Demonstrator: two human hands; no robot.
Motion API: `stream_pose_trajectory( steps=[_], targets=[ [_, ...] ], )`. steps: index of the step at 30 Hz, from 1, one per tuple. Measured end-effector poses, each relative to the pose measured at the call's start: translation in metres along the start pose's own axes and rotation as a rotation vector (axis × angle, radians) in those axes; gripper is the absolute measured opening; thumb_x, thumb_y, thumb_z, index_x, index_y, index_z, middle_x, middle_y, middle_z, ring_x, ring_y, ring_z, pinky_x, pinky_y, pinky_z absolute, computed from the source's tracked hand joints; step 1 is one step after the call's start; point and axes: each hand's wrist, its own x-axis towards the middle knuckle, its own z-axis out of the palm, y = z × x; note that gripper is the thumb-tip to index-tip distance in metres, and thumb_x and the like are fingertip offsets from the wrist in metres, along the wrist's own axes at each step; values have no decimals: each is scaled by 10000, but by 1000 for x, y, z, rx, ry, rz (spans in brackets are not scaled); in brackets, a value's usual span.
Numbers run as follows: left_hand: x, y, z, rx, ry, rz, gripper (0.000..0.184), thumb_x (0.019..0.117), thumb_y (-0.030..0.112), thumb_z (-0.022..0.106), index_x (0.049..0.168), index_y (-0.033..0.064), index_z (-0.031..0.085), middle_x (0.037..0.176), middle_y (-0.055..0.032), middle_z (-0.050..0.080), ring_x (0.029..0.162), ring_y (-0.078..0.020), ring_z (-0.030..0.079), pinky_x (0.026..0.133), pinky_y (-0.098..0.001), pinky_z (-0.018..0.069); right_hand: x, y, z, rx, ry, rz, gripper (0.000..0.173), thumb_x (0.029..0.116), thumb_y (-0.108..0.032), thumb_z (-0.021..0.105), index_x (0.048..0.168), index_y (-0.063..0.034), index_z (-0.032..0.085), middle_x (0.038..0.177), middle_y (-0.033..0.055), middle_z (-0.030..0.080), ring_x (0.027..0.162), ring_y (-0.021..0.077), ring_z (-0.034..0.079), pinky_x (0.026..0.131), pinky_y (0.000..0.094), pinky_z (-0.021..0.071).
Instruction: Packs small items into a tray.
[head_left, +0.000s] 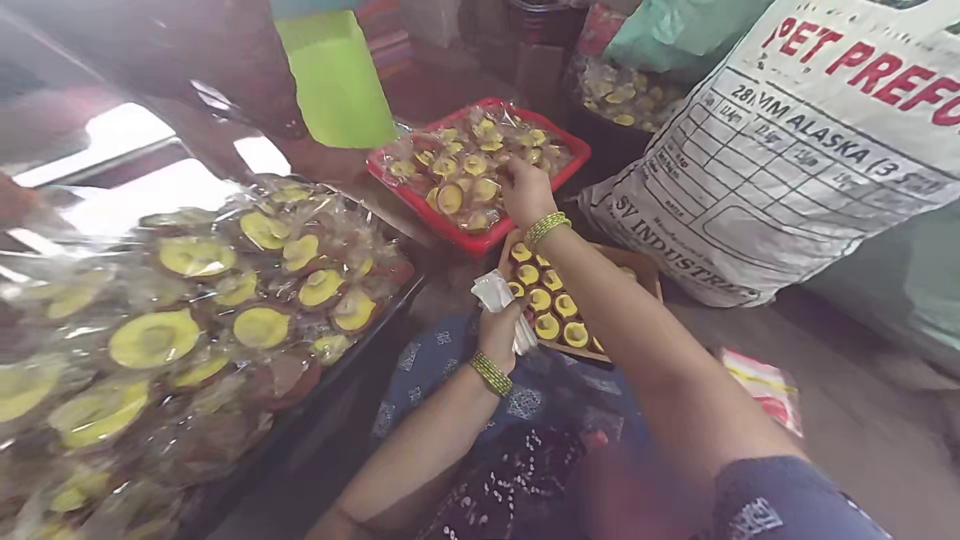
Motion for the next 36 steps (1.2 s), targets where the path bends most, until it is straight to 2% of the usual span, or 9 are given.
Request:
stream_pose_trajectory(
  steps=[7,10,14,18,25,29,33,35,36],
  targets=[
    [3,-3,2,-31,-22,-53,402,959,96,676,1324,-9,545,1031,-175,685,824,-255,707,717,-399,627,-72,41,-20,19,-70,7,202,1021,-157,601,1171,-94,720,1065,94,743,955,227,722,891,467,590],
    [3,-2,7,-86,-9,-101,335,994,103,638,1294,-15,547,1014,-168,688,837,-246,712,742,-402,628,-131,53,-39,71,-255,-176,214,1006,-193,621,1148,-75,729,1031,81,741,910,178,718,848,413,609],
    [4,-5,5,-50,-39,-158,321,1036,210,588,1288,12,584,1017,-144,700,870,-229,700,750,-404,605,-204,69,-43,-126,-464,-565,286,1001,-320,641,1152,-99,741,1174,93,716,1142,245,662,1005,413,545],
    [-3,-8,13,-69,-29,-162,309,1038,174,598,1283,-11,563,967,-134,703,855,-214,713,770,-369,613,-240,84,-26,-340,-320,-707,199,1032,-103,535,1108,-73,717,1124,130,690,1068,309,674,868,435,594],
    [-7,-19,15,25,-75,-138,274,1048,153,552,1273,-3,575,934,-110,678,799,-190,686,718,-346,599,-255,89,-22,28,-222,-322,177,967,-226,663,967,-91,777,1000,82,743,1013,215,698,937,375,568],
    [-10,-25,16,41,-194,-129,150,1036,128,508,1111,24,586,817,-59,618,706,-152,625,662,-321,571,-246,93,-37,597,-301,267,189,807,-229,847,833,-69,750,820,1,729,751,66,671,729,292,571],
    [-11,-21,14,-37,-407,-152,184,1101,219,453,1012,93,552,748,-8,562,627,-120,582,614,-290,568,-242,103,-46,913,-362,559,231,809,-187,870,870,-62,686,738,-16,650,641,61,581,622,244,504],
    [-9,-24,5,-109,-530,-130,195,996,189,644,1132,92,542,815,-18,635,718,-134,656,701,-317,607,-242,103,-45,998,-345,611,225,852,-178,837,892,-50,656,746,-7,634,634,72,573,612,240,502],
    [-9,-24,2,-119,-576,-115,415,857,189,824,1158,93,556,855,-28,676,757,-145,681,720,-328,610,-241,102,-45,1035,-334,629,220,880,-182,813,919,-42,647,765,1,639,651,79,585,631,244,516]
  ],
)
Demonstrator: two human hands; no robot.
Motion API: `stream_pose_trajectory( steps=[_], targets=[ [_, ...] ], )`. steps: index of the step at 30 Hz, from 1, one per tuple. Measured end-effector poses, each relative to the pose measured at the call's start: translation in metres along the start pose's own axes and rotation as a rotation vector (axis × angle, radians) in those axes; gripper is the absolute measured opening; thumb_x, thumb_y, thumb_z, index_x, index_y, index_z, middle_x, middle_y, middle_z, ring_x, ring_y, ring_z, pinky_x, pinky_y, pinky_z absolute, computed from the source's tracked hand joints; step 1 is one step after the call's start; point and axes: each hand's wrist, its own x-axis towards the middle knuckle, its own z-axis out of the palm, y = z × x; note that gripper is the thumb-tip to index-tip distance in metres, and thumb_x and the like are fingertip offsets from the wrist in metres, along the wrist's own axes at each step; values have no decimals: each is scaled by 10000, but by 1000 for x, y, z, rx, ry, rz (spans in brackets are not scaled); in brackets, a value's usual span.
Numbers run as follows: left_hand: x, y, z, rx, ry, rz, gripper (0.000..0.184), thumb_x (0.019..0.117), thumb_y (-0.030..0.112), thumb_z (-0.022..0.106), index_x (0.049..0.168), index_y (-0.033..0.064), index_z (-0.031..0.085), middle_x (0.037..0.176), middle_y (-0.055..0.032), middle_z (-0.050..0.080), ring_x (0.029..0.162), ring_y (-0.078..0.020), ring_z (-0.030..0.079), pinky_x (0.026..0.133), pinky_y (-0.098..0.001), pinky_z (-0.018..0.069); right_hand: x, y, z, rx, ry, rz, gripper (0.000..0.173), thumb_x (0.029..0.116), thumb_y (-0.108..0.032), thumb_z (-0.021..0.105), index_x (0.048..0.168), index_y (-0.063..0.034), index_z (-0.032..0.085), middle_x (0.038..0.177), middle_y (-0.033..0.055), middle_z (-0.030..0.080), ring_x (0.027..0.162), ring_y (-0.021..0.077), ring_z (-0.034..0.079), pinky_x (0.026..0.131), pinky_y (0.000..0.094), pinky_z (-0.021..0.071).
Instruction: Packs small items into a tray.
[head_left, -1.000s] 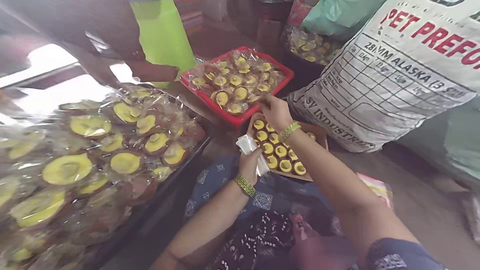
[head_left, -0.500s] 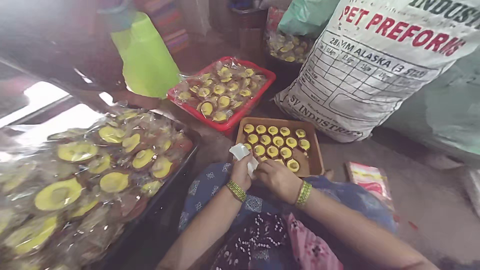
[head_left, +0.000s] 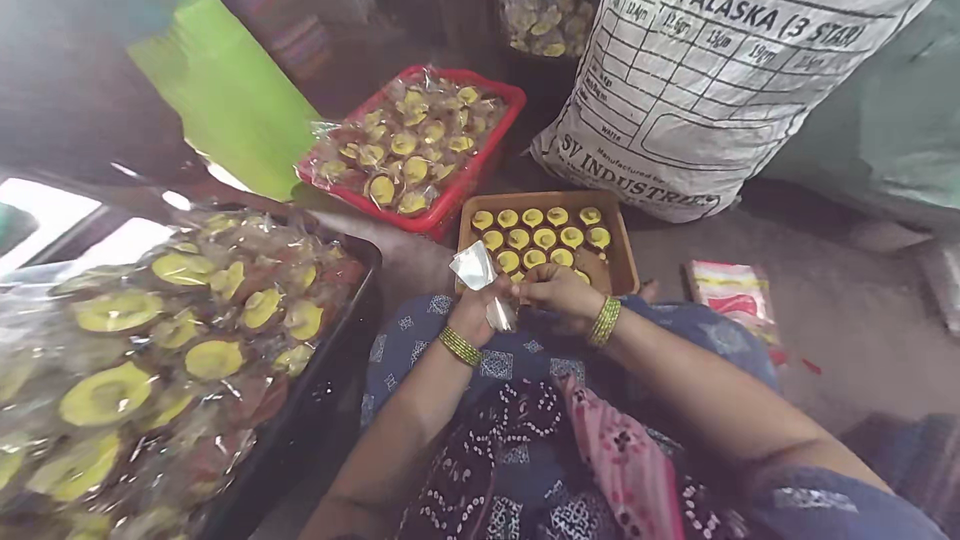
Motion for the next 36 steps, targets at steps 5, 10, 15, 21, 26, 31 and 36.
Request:
stream_pose_trajectory(
  steps=[5,10,15,21,26,31,36],
  targets=[
    [-2,3,7,229,46,23,537,713,-109,791,1153,42,524,1006,-82,679,886,-198,683,791,-388,607,0,-6,1,104,22,-19,214,920,-185,775,936,-29,629,769,20,632,671,97,599,674,261,545],
    [4,2,11,166,470,65,351,863,-106,607,1207,-86,541,956,-221,681,806,-281,701,713,-420,623,-2,-10,-3,96,59,-154,189,896,-140,785,842,-55,625,734,7,634,641,81,582,639,251,520],
    [16,7,0,140,652,174,311,1004,24,573,1309,-17,533,975,-133,688,744,-174,664,657,-312,576,-2,-26,-17,195,258,-265,199,935,-115,744,898,-57,558,721,46,608,604,108,564,592,263,504],
    [-2,-6,14,836,262,564,454,783,123,883,1110,-73,636,919,-97,736,795,-175,715,760,-352,627,4,-10,-14,-132,375,-184,278,886,-217,818,896,-33,609,731,38,645,615,105,608,596,268,533],
    [-5,-15,18,919,244,449,526,725,104,915,1152,-63,658,1050,-83,751,983,-126,724,931,-321,608,3,-3,-3,-294,304,-213,333,861,-315,828,884,-45,635,700,-2,620,591,83,585,595,270,524],
    [0,1,15,703,270,116,358,835,84,819,1146,-19,674,953,-104,721,656,-152,626,566,-289,540,2,-9,-11,-356,245,-220,357,850,-312,835,924,-43,613,741,12,627,619,97,609,617,292,551],
    [-1,-4,10,897,325,359,294,853,127,785,1087,-13,674,931,-67,728,795,-128,698,743,-319,609,-1,-28,-24,-691,164,-246,362,829,-374,843,952,-83,666,802,-9,656,700,87,619,686,310,540]
  ],
)
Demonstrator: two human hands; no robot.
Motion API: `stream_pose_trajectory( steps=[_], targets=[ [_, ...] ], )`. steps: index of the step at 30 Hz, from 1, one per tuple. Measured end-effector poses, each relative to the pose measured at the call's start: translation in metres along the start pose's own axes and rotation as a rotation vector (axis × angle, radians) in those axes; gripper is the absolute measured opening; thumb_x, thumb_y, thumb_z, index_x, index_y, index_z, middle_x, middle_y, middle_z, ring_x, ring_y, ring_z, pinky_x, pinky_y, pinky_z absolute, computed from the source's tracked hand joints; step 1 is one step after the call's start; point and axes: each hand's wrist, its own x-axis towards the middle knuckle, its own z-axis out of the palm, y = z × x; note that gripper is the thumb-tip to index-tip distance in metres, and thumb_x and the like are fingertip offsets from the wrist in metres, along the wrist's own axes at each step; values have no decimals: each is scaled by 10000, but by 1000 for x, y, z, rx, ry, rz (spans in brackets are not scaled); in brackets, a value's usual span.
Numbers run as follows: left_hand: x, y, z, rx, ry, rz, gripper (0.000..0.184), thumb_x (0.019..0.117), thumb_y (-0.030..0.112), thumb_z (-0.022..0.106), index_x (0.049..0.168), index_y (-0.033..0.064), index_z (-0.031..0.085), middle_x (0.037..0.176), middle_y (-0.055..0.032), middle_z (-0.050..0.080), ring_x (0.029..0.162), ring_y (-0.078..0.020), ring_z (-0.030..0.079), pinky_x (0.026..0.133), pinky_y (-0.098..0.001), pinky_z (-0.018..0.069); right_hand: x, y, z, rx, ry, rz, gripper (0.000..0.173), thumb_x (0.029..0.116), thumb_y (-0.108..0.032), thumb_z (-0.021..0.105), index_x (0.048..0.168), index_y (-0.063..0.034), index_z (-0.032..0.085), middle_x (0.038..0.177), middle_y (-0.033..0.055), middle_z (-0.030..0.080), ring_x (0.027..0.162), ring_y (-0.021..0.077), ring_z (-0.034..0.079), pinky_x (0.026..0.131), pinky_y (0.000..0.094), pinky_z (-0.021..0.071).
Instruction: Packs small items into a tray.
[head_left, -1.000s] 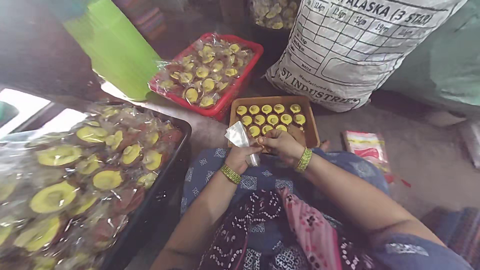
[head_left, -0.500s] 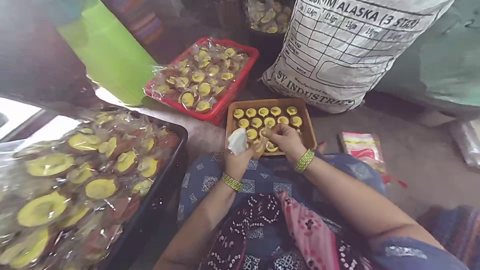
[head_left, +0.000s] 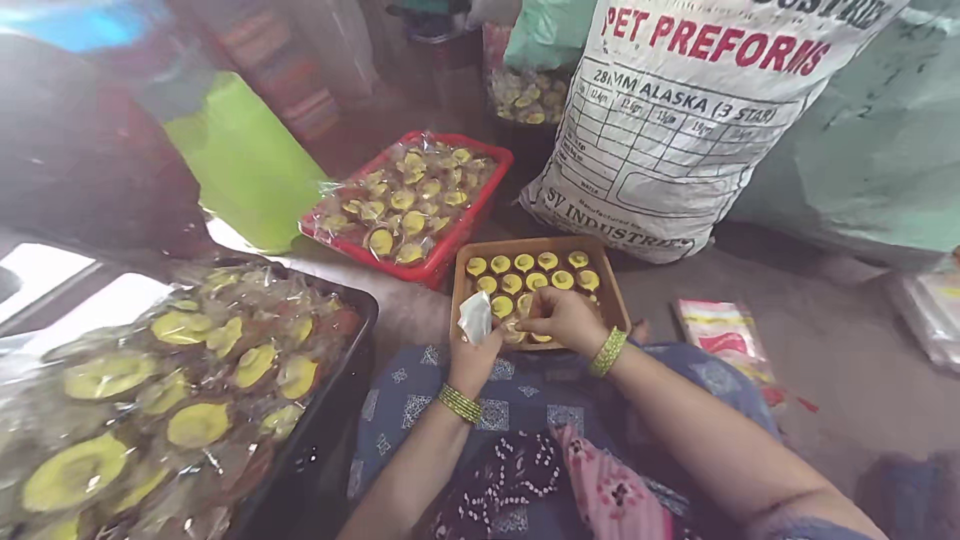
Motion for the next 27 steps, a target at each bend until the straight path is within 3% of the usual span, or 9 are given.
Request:
stream_pose_trajectory(
  steps=[2,4,6,8,12,15,18,22,27],
  targets=[
    [-2,-1,-1,191,8,147,298,845,145,775,1089,-7,697,987,-61,741,914,-106,713,874,-325,608,1,2,-5,-154,7,-61,313,853,-356,806,981,-94,691,839,4,695,757,109,660,741,356,564],
    [-4,1,-3,363,-79,235,308,855,185,762,1100,1,726,1084,-104,736,1037,-167,700,978,-386,570,2,4,-7,-204,22,-91,279,872,-325,774,999,-89,696,854,16,701,773,121,666,750,365,564],
    [-5,7,-3,476,-219,180,367,920,270,727,1173,4,722,1199,-149,706,1148,-233,665,1054,-430,519,5,8,-8,-145,15,-99,291,868,-307,783,1005,-64,699,861,30,699,779,121,661,759,352,563],
    [-7,7,-1,485,-259,64,406,935,277,710,1226,-6,694,1217,-169,699,1159,-245,665,1065,-438,512,9,15,-8,-27,-4,-42,292,871,-290,798,1002,-47,703,870,47,703,787,131,667,779,366,570],
    [0,8,-4,271,-164,-60,292,871,164,732,1139,48,720,1058,-41,755,918,-91,711,856,-307,593,32,47,-21,-162,3,173,335,978,-346,707,1101,-35,695,943,140,714,830,266,704,812,501,587],
    [5,7,-7,-30,-133,-185,321,867,155,805,1124,-3,694,1014,-68,767,770,-147,717,647,-302,602,50,83,-19,-552,-171,422,349,1002,-242,589,1246,-2,659,1186,260,676,1129,432,651,961,654,494],
    [5,8,-8,-125,-98,-237,460,784,99,853,1177,-32,654,1050,-108,749,788,-180,714,635,-315,603,63,112,-5,-732,-366,577,498,977,-161,623,1403,78,523,1392,317,558,1306,479,538,1057,681,409],
    [1,9,-9,-111,-76,-290,614,690,74,869,1220,-46,583,956,-114,702,743,-173,694,640,-325,614,71,130,10,-733,-328,599,564,993,-146,595,1481,84,432,1489,319,473,1390,472,464,1122,649,378],
    [-2,10,-14,-192,-159,-337,584,680,84,851,1169,-41,557,857,-101,680,669,-173,671,610,-314,596,67,139,13,-589,-129,619,642,974,-370,620,1499,-35,465,1449,270,541,1354,454,511,1099,668,398]
  ],
)
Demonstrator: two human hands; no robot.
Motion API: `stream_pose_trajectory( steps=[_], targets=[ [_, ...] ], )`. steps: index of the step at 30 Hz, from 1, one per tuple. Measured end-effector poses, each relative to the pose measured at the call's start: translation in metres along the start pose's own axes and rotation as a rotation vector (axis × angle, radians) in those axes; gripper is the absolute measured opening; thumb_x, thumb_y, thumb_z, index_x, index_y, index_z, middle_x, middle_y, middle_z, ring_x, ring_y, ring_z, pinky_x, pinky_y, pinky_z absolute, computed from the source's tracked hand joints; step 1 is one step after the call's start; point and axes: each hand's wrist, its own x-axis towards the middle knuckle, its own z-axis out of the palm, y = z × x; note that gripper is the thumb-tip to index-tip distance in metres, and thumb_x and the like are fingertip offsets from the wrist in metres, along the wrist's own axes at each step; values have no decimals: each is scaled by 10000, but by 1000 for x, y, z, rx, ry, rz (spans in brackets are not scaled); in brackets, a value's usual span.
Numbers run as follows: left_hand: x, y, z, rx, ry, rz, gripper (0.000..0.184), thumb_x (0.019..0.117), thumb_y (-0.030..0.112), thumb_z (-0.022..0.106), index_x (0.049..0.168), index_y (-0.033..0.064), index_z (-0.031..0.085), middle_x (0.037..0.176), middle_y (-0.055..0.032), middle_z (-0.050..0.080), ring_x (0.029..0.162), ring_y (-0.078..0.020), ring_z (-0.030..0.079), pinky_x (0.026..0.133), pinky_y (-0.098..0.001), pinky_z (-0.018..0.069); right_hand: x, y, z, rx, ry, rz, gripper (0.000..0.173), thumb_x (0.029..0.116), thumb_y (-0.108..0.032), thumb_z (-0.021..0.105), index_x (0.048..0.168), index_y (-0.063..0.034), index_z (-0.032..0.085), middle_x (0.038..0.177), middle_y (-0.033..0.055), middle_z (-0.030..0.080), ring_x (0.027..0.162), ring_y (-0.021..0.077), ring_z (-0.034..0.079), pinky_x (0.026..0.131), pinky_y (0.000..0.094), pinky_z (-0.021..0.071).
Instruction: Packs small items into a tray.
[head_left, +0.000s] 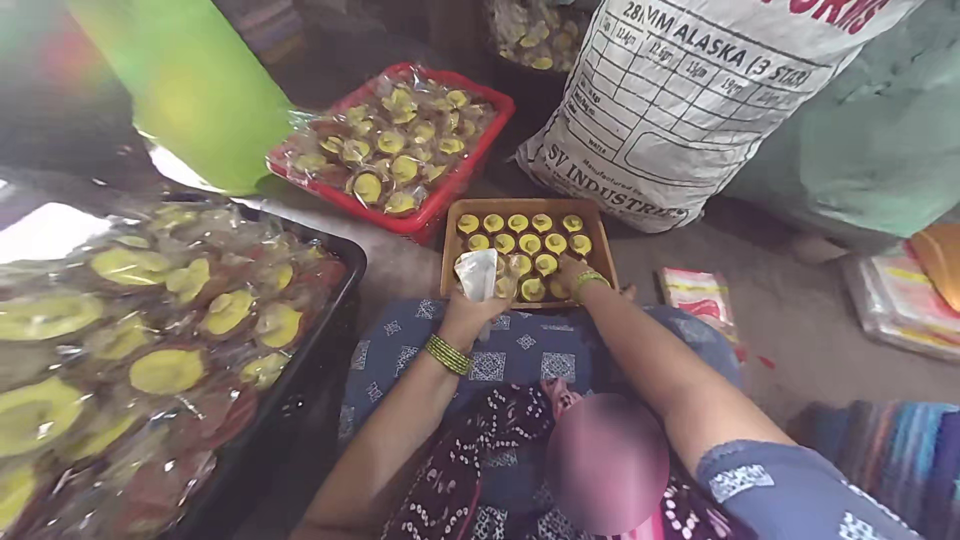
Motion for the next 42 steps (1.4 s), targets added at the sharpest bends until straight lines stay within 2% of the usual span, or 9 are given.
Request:
stream_pose_trajectory(
  steps=[6,10,13,17,19,25,30,32,42],
  targets=[
    [0,3,-2,-109,-55,-44,596,732,12,781,1257,-38,504,861,-106,660,616,-162,637,545,-285,566,-9,0,-10,-33,-23,-51,567,982,-354,629,1425,-12,537,1394,286,575,1322,458,540,1092,653,416],
    [1,4,-8,-193,-124,-33,753,777,-21,721,1465,4,415,1247,-166,643,662,-166,632,524,-278,538,-24,-8,-33,231,89,-44,544,1032,-333,582,1427,29,488,1330,281,608,1245,411,609,1060,589,472],
    [2,4,-8,-197,-181,-5,721,809,-21,684,1492,20,456,1324,-162,631,669,-150,624,530,-260,525,-45,-16,-49,696,176,-200,409,1087,-255,517,1454,-76,490,1273,205,650,1085,290,701,931,467,592],
    [2,4,-5,-176,-153,-43,679,810,-8,710,1456,12,502,1119,-148,690,675,-164,637,554,-270,542,-95,-34,-62,1455,-102,-438,452,1075,-172,471,1517,-96,421,1261,197,638,1027,301,704,892,450,612],
    [1,5,-1,-155,-100,-79,513,799,2,728,1275,-35,539,838,-108,678,631,-156,643,553,-265,548,-115,-37,-67,1526,-293,-626,649,932,-41,504,1557,-88,335,1342,228,594,1128,332,669,995,478,565],
    [-1,4,1,-151,-105,-76,408,773,-21,736,1135,-39,547,766,-90,662,613,-147,637,549,-260,545,-144,-58,-55,1450,-437,-841,691,960,-149,666,1550,-62,317,1286,204,632,1107,310,688,986,487,579],
    [-6,9,1,-292,-180,-92,215,822,-93,639,1004,10,587,715,-47,646,575,-90,603,520,-208,515,-150,-71,-29,1190,-118,-967,612,1078,-479,384,1454,3,354,1276,154,605,957,235,713,707,403,645],
    [-8,9,-2,-317,-189,-99,191,805,-74,600,959,38,588,687,-15,626,560,-75,588,524,-206,510,-146,-69,-24,1045,67,-1079,615,1091,-439,371,1439,66,345,1291,172,584,1017,181,686,789,353,631],
    [-8,3,4,74,111,131,611,650,78,788,1209,-39,574,950,-93,697,787,-151,701,697,-332,618,-127,-50,-39,219,389,-1267,542,1043,-412,569,1408,-16,512,1405,225,554,1142,243,663,893,379,602]
  ],
)
